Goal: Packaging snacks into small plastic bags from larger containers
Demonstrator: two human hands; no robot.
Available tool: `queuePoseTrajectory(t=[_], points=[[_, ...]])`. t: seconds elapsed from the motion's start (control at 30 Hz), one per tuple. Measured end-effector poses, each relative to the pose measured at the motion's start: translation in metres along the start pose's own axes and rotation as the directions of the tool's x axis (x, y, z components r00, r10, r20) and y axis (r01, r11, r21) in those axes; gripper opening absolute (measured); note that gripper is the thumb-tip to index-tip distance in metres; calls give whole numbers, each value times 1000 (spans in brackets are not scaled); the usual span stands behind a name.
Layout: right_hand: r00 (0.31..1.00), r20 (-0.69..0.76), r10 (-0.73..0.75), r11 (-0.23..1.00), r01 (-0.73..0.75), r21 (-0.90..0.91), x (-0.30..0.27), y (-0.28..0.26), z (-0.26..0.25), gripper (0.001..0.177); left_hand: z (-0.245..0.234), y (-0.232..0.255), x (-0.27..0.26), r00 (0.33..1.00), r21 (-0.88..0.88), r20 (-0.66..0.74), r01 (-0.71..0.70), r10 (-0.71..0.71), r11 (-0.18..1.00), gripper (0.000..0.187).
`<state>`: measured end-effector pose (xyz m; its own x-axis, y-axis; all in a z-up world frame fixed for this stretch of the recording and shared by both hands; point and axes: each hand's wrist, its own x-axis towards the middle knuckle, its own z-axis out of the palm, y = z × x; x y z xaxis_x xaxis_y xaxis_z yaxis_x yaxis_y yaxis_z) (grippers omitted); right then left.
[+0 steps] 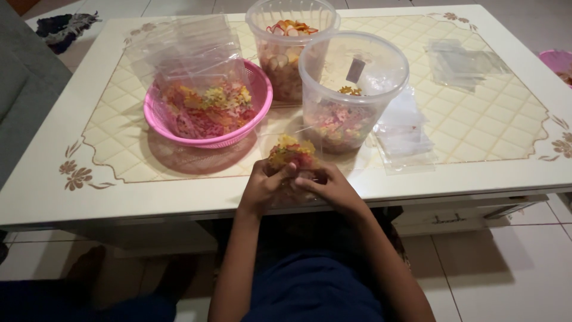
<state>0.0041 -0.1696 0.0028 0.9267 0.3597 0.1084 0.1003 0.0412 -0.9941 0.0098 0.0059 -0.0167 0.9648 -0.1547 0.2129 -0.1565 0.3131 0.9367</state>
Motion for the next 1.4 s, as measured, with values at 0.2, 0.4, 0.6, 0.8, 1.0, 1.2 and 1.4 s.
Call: queuePoseTrajectory(t=[0.2,0.4,0.6,0.8,1.0,1.2,1.4], points=[[997,12,-81,994,82,-68,3,10,-2,23,6,18,-6,1000,71,19,22,-24,997,26],[995,35,-95,990,98,-101,8,33,-13,20,0,12,-7,998,55,62,5,-8,998,20],[996,61,-59,983,69,-170,7,10,-12,21,3,14,-4,997,92,42,-70,66,993,21],[993,-120,5,999,-9,-35,5,9,-4,18,11,35,-4,989,68,147,0,-10,998,22],[995,-100,9,1000,-8,11,6,32,-18,32,5,11,2,996,124,87,-15,4,992,25],[994,-83,75,997,-77,-20,3,-5,-2,50,-2,-7,4,998,-15,-13,54,-54,998,29],[986,-149,80,997,-77,22,5,14,-1,35,5,-6,-3,997,8,26,69,-69,998,28]])
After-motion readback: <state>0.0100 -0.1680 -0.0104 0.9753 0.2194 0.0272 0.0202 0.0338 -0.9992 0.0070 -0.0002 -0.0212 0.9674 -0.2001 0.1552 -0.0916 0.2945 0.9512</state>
